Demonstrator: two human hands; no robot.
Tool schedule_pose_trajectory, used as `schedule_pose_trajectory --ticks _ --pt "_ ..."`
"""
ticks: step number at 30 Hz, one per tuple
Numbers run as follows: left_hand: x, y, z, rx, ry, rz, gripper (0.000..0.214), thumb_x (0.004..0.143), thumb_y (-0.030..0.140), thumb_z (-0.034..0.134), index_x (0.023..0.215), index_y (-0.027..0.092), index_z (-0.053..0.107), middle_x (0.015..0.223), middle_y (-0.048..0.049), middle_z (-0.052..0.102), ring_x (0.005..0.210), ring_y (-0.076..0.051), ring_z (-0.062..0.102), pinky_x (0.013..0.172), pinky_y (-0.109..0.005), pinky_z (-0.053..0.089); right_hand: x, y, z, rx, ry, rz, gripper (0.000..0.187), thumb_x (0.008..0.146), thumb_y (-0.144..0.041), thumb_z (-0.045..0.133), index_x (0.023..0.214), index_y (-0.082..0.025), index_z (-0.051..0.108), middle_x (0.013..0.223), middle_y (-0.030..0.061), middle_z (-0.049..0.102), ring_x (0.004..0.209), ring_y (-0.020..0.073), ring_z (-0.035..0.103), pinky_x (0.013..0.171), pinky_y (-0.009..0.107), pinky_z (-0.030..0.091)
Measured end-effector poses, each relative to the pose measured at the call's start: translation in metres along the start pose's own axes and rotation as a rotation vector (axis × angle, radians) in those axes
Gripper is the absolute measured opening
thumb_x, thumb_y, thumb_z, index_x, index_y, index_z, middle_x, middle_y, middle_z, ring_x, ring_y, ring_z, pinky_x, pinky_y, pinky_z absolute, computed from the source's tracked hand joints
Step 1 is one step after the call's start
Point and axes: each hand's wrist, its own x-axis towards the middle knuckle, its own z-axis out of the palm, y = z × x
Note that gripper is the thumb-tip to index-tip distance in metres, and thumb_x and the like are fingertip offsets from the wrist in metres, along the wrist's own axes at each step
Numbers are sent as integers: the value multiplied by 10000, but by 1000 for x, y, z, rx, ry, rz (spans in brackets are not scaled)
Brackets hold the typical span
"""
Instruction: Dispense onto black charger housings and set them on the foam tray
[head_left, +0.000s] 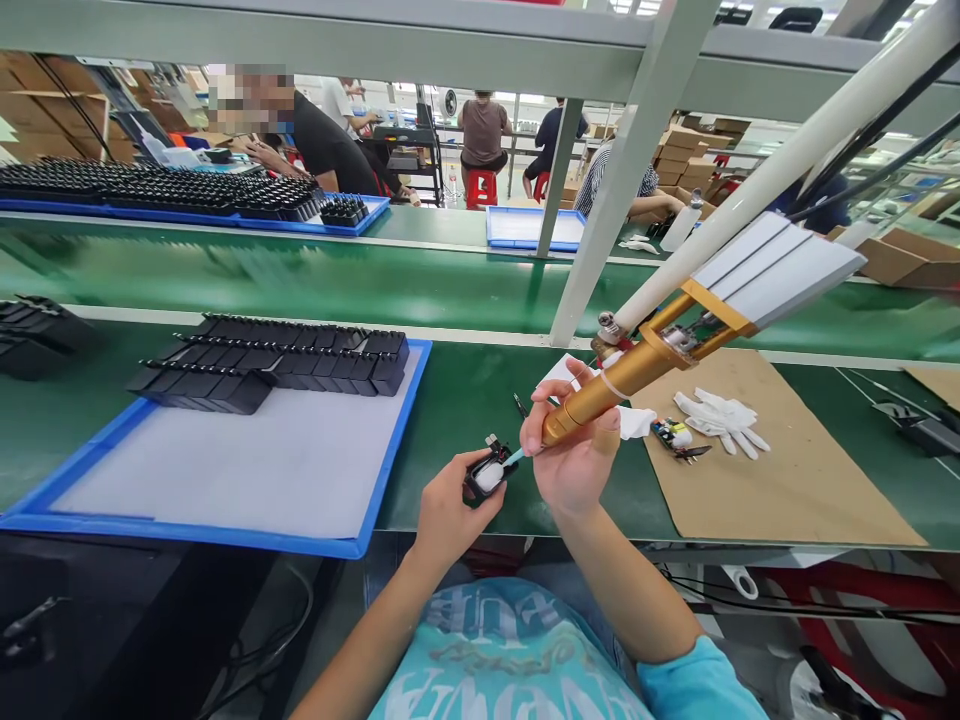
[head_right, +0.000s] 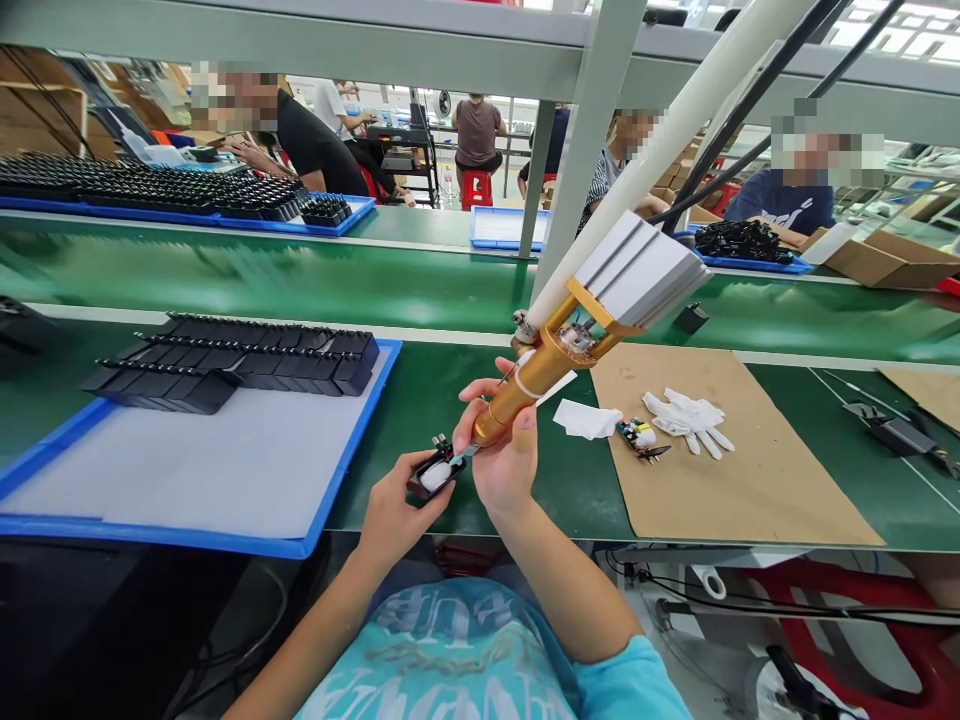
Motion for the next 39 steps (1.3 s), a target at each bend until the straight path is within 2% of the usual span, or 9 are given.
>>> schedule_pose_trajectory --ticks 3,7,10,17,23,29,33,36,39 --pt "1 0 5 -15 -16 1 356 759 325 667 1090 225 579 954 -33 713 597 -125 616 585 -248 517 -1 0 2 -17 -4 5 434 878 -618 353 1163 -313 472 871 -6 569 419 73 465 386 245 398" --pt "4 2 12 -81 -28 36 352 767 313 656 1095 217 574 969 -43 713 758 -162 669 625 -248 529 -3 1 5 -15 -5 9 437 870 -629 357 1161 -319 455 876 -5 569 418 75 469 383 243 380" --pt "5 6 15 -111 -14 65 356 757 305 659 1092 213 583 957 -44 716 781 -169 672 642 -253 530 -4 1 6 20 -20 20 424 868 -619 376 1152 -314 455 887 -5 573 422 74 476 390 244 384" --pt "7 10 15 -115 -3 29 365 746 345 671 1081 220 598 922 -41 722 783 -186 680 663 -276 535 -3 2 5 36 -55 19 360 853 -629 401 978 -296 456 874 -19 577 409 66 461 388 237 391" --pt "7 8 15 -97 -18 66 352 772 327 659 1097 221 573 938 -35 714 778 -171 675 668 -262 527 -2 2 4 22 -37 17 444 850 -648 371 1109 -302 475 881 -3 570 413 71 456 378 245 381" --pt "7 -7 12 30 -27 31 319 803 357 639 1078 211 569 952 -42 662 823 -184 643 715 -287 511 3 4 -2 12 -31 -8 445 869 -626 360 1172 -319 472 899 -1 568 422 72 454 388 248 388" --pt "5 -25 7 42 -98 29 294 807 329 637 1071 214 579 974 -50 646 898 -209 628 781 -322 504 10 5 -11 39 -29 -9 433 862 -620 394 1149 -310 491 887 -8 568 420 71 460 382 243 375" --pt "5 -37 -2 31 -149 -11 314 805 349 648 1086 222 592 1043 -62 649 972 -232 621 853 -364 494 19 5 -20 23 -30 -3 437 859 -629 393 1137 -308 496 879 -11 574 419 73 459 384 245 374" --pt "12 -42 -9 -62 -190 -82 429 809 423 644 1185 229 572 1193 -79 630 1123 -258 577 977 -410 441 29 6 -29 7 -26 1 447 860 -638 383 1128 -302 507 877 -9 579 423 76 463 389 250 370"
